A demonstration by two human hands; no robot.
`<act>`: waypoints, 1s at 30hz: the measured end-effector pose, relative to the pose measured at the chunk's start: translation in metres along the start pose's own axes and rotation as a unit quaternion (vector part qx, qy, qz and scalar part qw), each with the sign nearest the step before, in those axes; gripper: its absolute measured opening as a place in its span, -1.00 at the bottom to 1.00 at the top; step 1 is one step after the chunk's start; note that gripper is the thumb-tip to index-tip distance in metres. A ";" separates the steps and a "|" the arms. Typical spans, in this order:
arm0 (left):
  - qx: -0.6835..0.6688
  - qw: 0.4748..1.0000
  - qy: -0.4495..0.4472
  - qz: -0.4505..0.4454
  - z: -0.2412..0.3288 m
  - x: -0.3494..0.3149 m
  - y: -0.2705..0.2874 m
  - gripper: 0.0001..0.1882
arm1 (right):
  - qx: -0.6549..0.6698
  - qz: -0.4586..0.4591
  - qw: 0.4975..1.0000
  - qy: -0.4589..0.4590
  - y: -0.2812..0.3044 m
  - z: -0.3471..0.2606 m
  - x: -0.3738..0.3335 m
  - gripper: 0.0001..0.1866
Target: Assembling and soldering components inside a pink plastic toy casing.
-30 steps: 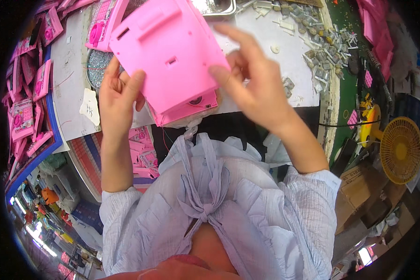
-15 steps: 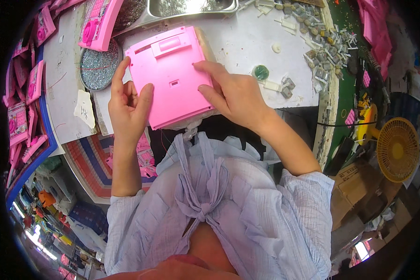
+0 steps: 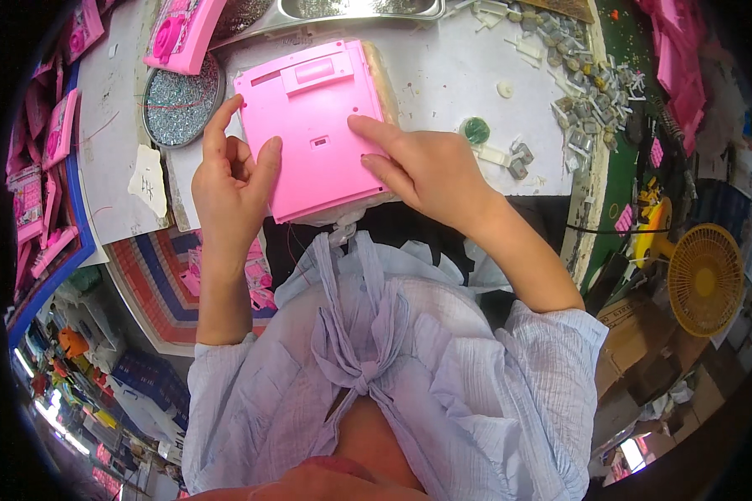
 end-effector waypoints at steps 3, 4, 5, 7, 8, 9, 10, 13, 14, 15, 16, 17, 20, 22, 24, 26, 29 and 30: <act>0.028 1.000 -0.002 -0.007 0.004 -0.003 0.001 -0.29 | -0.056 0.001 0.997 0.048 -0.003 -0.011 -0.001 -0.51; 0.034 0.999 -0.003 -0.015 0.005 -0.005 0.000 -0.29 | -0.067 -0.001 0.997 0.048 -0.004 -0.013 -0.001 -0.50; 0.040 0.999 -0.005 -0.024 0.004 -0.008 0.000 -0.28 | -0.078 -0.011 0.996 0.043 -0.006 -0.014 0.000 -0.50; -0.001 0.999 -0.003 -0.046 -0.004 -0.019 -0.004 -0.26 | -0.102 -0.032 0.994 0.033 -0.006 -0.017 0.001 -0.50; -0.023 0.998 -0.003 -0.057 -0.009 -0.027 -0.009 -0.26 | -0.122 -0.044 0.991 0.029 -0.008 -0.018 0.002 -0.51; -0.076 0.994 0.030 -0.069 -0.021 -0.033 -0.019 -0.26 | -0.143 -0.056 0.988 0.026 -0.010 -0.018 0.004 -0.52; -0.094 0.991 0.040 -0.082 -0.022 -0.032 -0.020 -0.25 | -0.165 -0.067 0.984 0.023 -0.010 -0.020 0.005 -0.54; -0.149 0.981 0.058 -0.114 -0.022 -0.035 -0.022 -0.20 | -0.194 -0.119 0.973 0.028 -0.008 -0.019 0.012 -0.52; -0.167 0.977 0.056 -0.120 -0.022 -0.044 -0.025 -0.16 | -0.190 -0.115 0.974 0.038 -0.007 -0.021 0.014 -0.53; -0.185 0.973 0.054 -0.126 -0.022 -0.047 -0.025 -0.12 | -0.186 -0.111 0.975 0.047 -0.008 -0.022 0.013 -0.54; -0.190 0.970 0.046 -0.144 -0.021 -0.049 -0.026 -0.07 | -0.179 -0.114 0.976 0.051 -0.010 -0.022 0.010 -0.55; -0.195 0.967 0.039 -0.162 -0.020 -0.048 -0.026 -0.01 | -0.182 -0.116 0.975 0.048 -0.010 -0.020 0.011 -0.56; -0.119 0.974 0.021 -0.192 -0.023 -0.051 -0.026 0.14 | -0.218 -0.143 0.964 0.042 -0.012 -0.022 0.018 -0.57; -0.067 0.979 0.010 -0.194 -0.028 -0.050 -0.024 0.19 | -0.280 -0.190 0.940 0.038 -0.021 -0.030 0.024 -0.54; -0.046 0.980 -0.005 -0.193 -0.030 -0.050 -0.025 0.21 | -0.275 -0.201 0.934 0.103 -0.040 -0.042 0.042 -0.46; -0.030 0.975 0.000 -0.222 -0.031 -0.050 -0.027 0.23 | -0.236 -0.170 0.944 0.158 -0.052 -0.054 0.056 -0.38; -0.021 0.974 -0.014 -0.227 -0.032 -0.050 -0.029 0.27 | -0.152 -0.125 0.963 0.184 -0.061 -0.052 0.048 -0.28; -0.021 0.974 -0.023 -0.222 -0.031 -0.050 -0.028 0.27 | -0.157 -0.151 0.956 0.196 -0.067 -0.053 0.048 -0.29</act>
Point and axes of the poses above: each hand's wrist, its own x-axis towards the middle knuckle, its own y-axis out of the back of the hand, z = x × y, the point moved 10 cm from there along x, towards the middle knuckle, and after that the axes turned 12 degrees about x, right-handed, at the moved point
